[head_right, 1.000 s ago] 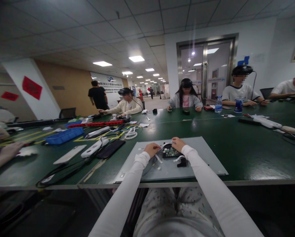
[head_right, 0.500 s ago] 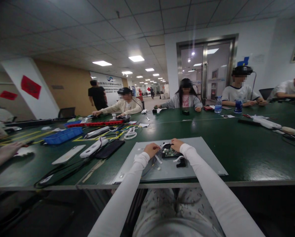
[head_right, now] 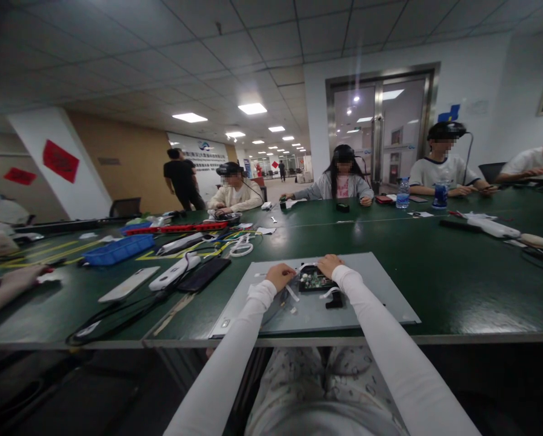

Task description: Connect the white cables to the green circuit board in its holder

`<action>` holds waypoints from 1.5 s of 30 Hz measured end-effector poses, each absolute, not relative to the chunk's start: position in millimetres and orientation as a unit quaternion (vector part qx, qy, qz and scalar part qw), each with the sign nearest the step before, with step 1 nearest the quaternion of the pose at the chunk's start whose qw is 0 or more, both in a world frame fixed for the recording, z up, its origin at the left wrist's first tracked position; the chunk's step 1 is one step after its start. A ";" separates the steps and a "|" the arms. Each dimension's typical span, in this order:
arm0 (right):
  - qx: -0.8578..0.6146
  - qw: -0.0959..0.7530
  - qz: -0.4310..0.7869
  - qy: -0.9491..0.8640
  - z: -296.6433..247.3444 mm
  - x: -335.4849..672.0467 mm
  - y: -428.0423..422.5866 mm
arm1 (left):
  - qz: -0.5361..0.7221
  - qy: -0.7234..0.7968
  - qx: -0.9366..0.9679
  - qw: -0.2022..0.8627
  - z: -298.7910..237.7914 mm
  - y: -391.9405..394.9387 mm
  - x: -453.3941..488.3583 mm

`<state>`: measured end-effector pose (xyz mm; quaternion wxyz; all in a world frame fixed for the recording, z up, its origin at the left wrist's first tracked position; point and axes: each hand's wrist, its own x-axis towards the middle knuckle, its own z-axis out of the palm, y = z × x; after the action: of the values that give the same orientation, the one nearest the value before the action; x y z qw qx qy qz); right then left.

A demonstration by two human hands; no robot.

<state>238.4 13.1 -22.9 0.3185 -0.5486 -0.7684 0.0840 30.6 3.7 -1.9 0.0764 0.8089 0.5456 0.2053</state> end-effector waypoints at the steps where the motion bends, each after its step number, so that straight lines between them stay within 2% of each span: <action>1: -0.552 0.328 0.090 -0.761 -23.7 239.6 14.5 | 0.206 0.546 0.809 0.072 -2.3 3.7 30.3; 13: -0.611 0.535 0.123 -0.570 -33.3 270.4 28.1 | 0.209 0.539 0.815 0.050 -0.7 -0.6 29.5; 19: -0.607 0.592 0.134 -0.513 -29.8 273.6 24.3 | 0.199 0.516 0.833 0.021 -6.0 2.6 26.1; 25: -0.601 0.600 0.122 -0.513 -20.6 272.3 11.7 | 0.177 0.510 0.842 0.020 -4.8 2.1 25.8; 33: -0.598 0.574 0.095 -0.552 -12.4 270.1 -3.5 | 0.213 0.509 0.834 0.002 -0.3 -1.1 26.4; 45: -0.590 0.556 0.092 -0.579 -13.5 267.9 -2.9 | 0.172 0.530 0.830 -0.014 0.7 2.4 25.3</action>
<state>267.9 -2.9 -13.5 0.5558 -0.5898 -0.5785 0.0924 25.3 2.4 0.7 -0.0143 0.8303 0.5298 0.1724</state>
